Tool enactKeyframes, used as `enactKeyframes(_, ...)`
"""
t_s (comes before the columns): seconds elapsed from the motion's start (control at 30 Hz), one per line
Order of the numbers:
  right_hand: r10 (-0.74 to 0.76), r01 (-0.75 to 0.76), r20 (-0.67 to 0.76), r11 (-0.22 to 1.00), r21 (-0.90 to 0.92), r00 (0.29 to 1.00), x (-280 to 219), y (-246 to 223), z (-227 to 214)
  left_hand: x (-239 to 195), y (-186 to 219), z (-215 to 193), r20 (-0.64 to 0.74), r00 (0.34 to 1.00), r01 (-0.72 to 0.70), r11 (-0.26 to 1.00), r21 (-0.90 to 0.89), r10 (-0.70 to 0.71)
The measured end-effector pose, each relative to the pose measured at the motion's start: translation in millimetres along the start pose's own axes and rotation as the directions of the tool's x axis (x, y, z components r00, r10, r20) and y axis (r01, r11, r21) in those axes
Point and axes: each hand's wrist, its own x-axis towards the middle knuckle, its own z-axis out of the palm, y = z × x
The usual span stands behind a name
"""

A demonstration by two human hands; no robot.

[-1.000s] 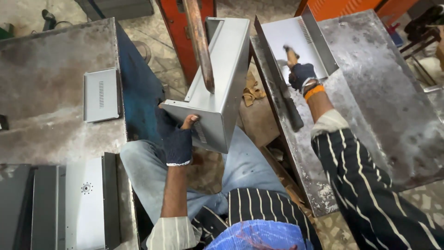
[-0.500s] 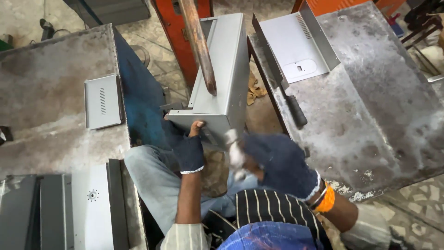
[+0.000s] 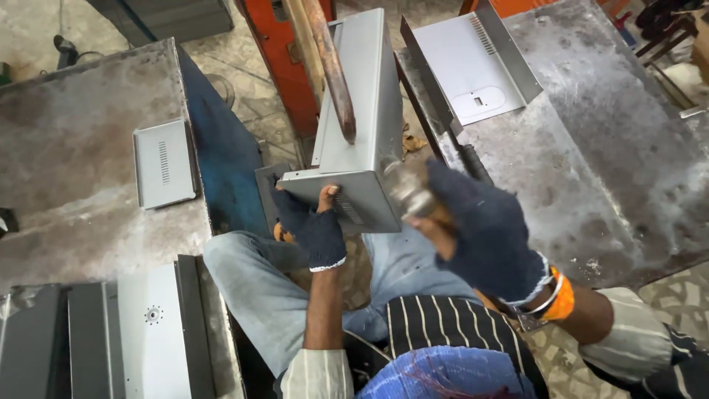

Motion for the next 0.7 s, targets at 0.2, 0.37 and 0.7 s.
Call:
enactKeyframes(0.2,-0.011,0.002,0.033,0.965,0.263,0.999,36.2,-9.4,-13.7,5.8,-12.7,-3.1,0.013,1.000,0.024,0.999,0.027,-0.024)
enactKeyframes(0.37,0.248,-0.302,0.182,0.867,0.397,0.951,23.7,6.7,4.0,6.8,-13.4,-5.4,0.035,0.995,0.087,0.994,0.061,-0.089)
enactKeyframes(0.7,0.444,-0.417,0.116,0.677,0.606,0.889,16.0,36.2,35.6,-0.6,-2.0,-3.8,0.060,0.998,0.026,0.996,0.088,-0.032)
